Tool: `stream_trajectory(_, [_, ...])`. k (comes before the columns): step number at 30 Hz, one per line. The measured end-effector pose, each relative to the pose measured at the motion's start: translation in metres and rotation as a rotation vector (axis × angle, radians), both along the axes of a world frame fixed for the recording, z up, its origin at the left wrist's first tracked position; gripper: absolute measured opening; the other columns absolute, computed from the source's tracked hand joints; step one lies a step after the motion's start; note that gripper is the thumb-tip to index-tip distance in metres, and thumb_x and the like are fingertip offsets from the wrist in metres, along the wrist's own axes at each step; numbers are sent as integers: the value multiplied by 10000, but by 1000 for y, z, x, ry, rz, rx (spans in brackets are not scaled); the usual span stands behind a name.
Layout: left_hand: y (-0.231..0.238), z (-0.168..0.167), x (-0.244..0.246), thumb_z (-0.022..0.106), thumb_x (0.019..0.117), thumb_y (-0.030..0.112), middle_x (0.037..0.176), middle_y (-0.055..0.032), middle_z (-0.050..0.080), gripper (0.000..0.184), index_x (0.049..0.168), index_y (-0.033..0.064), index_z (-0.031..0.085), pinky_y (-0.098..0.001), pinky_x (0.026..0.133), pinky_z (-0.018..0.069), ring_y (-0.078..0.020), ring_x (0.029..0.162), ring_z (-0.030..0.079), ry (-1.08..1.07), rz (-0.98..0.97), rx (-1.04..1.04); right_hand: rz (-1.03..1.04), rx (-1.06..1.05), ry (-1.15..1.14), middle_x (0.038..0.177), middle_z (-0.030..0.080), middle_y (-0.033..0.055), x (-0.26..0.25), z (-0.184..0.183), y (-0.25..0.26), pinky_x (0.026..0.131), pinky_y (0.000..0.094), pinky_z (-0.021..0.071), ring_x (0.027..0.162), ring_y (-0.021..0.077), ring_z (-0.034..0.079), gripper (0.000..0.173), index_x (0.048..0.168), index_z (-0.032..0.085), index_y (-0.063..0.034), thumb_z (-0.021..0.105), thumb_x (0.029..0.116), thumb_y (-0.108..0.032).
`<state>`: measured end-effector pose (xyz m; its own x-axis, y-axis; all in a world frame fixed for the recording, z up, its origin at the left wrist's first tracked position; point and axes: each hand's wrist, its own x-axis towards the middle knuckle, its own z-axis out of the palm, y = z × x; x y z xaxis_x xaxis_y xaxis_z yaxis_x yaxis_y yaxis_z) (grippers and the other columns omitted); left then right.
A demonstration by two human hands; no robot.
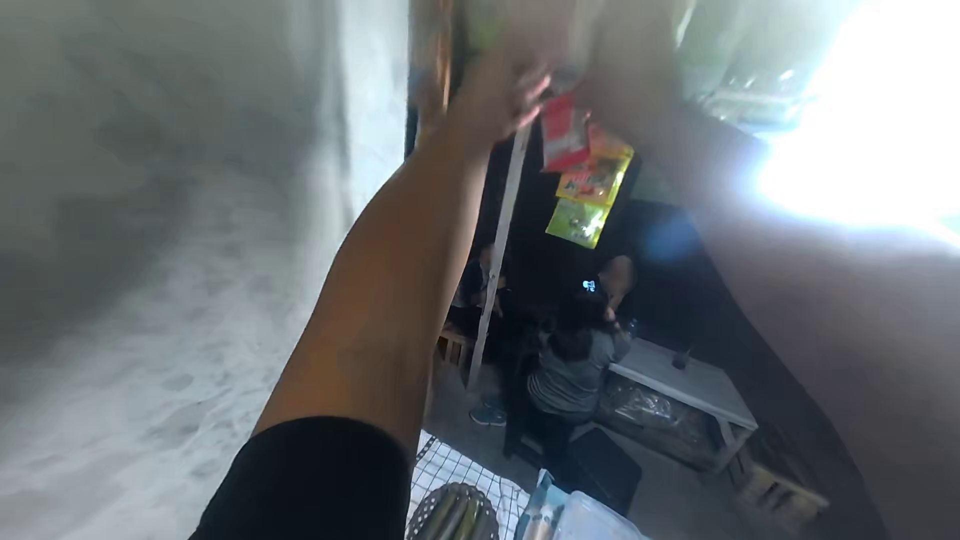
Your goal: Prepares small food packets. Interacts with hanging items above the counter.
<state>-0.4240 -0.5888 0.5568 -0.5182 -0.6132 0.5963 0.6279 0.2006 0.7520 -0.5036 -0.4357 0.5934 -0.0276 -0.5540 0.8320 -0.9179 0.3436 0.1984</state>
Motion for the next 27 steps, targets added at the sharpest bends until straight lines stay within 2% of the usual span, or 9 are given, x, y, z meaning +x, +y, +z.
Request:
stream_trajectory(4, [-16,2,1,609,1023,309,1259,-47,682,329,1287,115,636,-373,928,567,-181,1143,664,-55,35,-124,-7,-13,-158,1192,684,219,-11,15,-10,1022,621,461,1185,392,625,396,1187,689,-13,740,863,-235])
stream_trajectory(6, [-22,2,-2,614,1018,301,1157,-53,668,293,1227,98,641,-346,847,557,-161,1016,650,-44,49,-190,27,-37,-241,1157,697,197,-13,16,-13,1011,597,468,1149,357,639,354,1125,718,-23,761,860,-253])
stream_trajectory(10, [-26,2,-6,648,996,188,1043,-97,700,259,1187,15,628,-360,810,598,-191,930,696,79,-40,-198,186,-151,-451,975,724,63,-12,12,-23,820,385,617,859,155,721,235,1022,724,-73,797,824,-176])
stream_trajectory(12, [-16,2,-3,661,985,164,1027,-126,713,279,1200,-8,620,-385,797,615,-218,914,715,106,-43,-182,282,-171,-503,923,722,56,-11,10,-26,759,356,638,783,138,724,208,996,721,-61,798,813,-120])
stream_trajectory(16, [47,-1,23,569,1050,161,888,-43,618,141,1113,38,597,-278,708,568,-118,779,642,-2,97,-227,208,-138,-361,980,729,90,-9,8,-28,905,462,552,930,205,698,225,1007,745,-57,794,820,-172])
stream_trajectory(19, [-16,3,-7,694,968,170,1013,-127,714,298,1182,-26,627,-364,796,619,-206,899,719,67,35,-203,200,-105,-351,956,740,56,-10,7,-24,860,416,596,884,162,718,202,991,751,-75,788,832,-194])
stream_trajectory(22, [-15,4,-5,707,958,164,982,-104,702,253,1138,0,639,-359,782,606,-191,880,703,73,71,-239,229,12,-320,949,686,104,-8,11,-9,828,449,537,859,190,646,240,1030,716,-30,698,957,-259])
stream_trajectory(25, [-19,3,-1,705,958,172,959,-70,692,202,1094,28,663,-349,796,594,-164,880,687,86,143,-398,308,172,-461,791,559,-21,-18,17,6,568,225,459,622,36,509,266,1050,679,-126,600,1039,-380])
stream_trajectory(27, [-22,5,-2,745,926,172,960,-77,692,228,1086,29,668,-356,789,590,-168,880,683,96,178,-396,333,242,-698,772,627,-7,-57,40,-11,499,223,489,574,57,585,327,1074,706,-183,625,999,-490])
